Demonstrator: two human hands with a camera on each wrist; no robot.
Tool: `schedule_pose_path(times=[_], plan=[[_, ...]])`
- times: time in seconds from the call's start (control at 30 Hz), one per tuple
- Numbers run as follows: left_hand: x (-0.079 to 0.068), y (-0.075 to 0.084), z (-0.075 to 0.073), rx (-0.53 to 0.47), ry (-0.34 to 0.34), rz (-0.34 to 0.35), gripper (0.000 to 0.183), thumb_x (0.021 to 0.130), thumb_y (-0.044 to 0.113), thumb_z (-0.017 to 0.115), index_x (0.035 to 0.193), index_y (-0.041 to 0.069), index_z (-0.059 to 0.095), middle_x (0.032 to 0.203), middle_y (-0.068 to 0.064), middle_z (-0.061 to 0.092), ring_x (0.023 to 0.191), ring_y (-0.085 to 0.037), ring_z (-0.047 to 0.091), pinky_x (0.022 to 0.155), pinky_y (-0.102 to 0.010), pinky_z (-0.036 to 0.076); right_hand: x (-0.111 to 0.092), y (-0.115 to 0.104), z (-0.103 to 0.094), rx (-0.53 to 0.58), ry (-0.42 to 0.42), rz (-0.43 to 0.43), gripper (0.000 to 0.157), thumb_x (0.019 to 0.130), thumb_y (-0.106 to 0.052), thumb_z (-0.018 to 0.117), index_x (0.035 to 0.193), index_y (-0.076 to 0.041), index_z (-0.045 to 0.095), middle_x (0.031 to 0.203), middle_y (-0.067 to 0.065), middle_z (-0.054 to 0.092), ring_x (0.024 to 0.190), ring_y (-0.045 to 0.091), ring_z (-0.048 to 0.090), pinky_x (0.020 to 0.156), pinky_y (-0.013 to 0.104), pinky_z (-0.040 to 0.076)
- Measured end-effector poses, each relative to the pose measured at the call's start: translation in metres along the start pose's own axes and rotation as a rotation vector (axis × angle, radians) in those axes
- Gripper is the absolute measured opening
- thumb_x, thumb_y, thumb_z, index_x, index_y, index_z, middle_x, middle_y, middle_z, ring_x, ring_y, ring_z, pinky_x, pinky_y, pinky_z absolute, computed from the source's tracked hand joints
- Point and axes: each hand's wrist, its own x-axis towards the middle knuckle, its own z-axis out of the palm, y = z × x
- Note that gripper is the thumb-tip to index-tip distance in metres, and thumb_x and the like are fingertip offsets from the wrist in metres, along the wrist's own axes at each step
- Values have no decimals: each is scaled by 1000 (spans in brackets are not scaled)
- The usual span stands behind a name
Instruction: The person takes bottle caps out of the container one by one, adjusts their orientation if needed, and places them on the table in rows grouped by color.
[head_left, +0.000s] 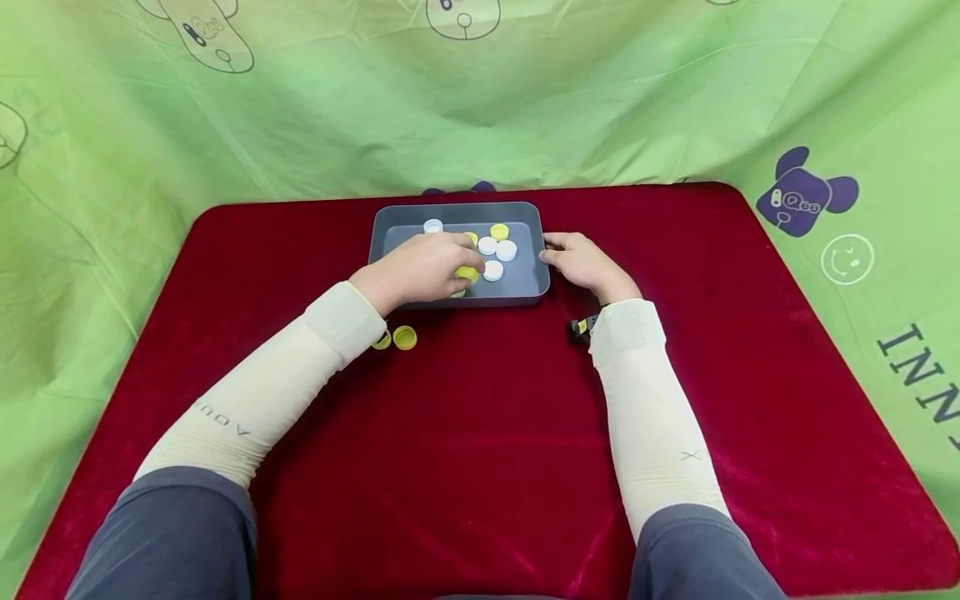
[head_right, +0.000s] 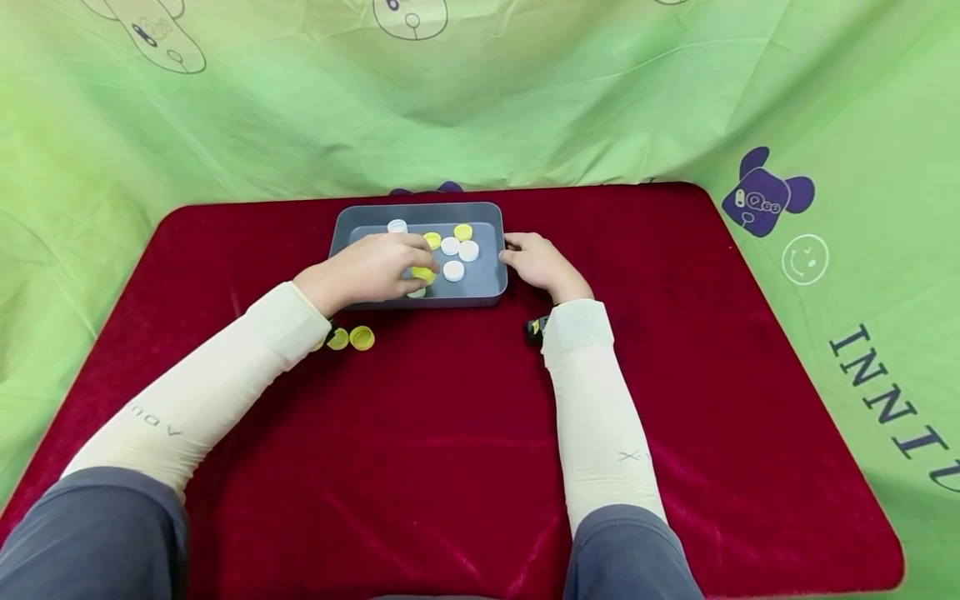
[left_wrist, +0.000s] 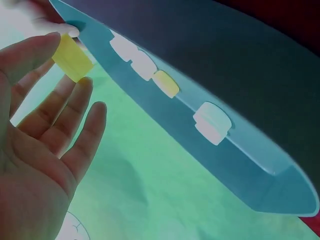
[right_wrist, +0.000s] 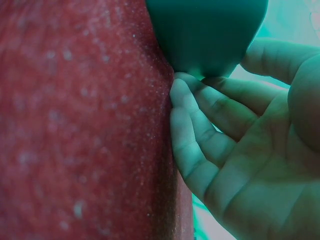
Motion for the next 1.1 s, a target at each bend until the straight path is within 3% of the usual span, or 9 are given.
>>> schedule_pose_path(times=[0.33,0.83,1.1], plan=[[-8,6,-1,7,62,47,22,87,15,69,108,15,75,103,1,61,92,-15,58,72,-35,52,0,0,-1,4,-2,6,53,99,-18,51,148,-1,38,147,16,42,134,26,38,110,42,29],[-26,12,-3,9,67,23,21,89,18,70,110,16,74,110,-1,61,94,-16,60,75,-37,52,2,0,0,-7,1,-5,53,99,-19,51,148,-1,39,148,15,41,134,25,37,110,42,29],[-33,14,-2,1,101,51,19,89,17,70,107,15,74,108,-1,61,94,-17,60,75,-37,52,2,1,1,-5,7,-7,52,99,-18,51,147,-1,39,148,15,40,135,25,36,110,42,28]])
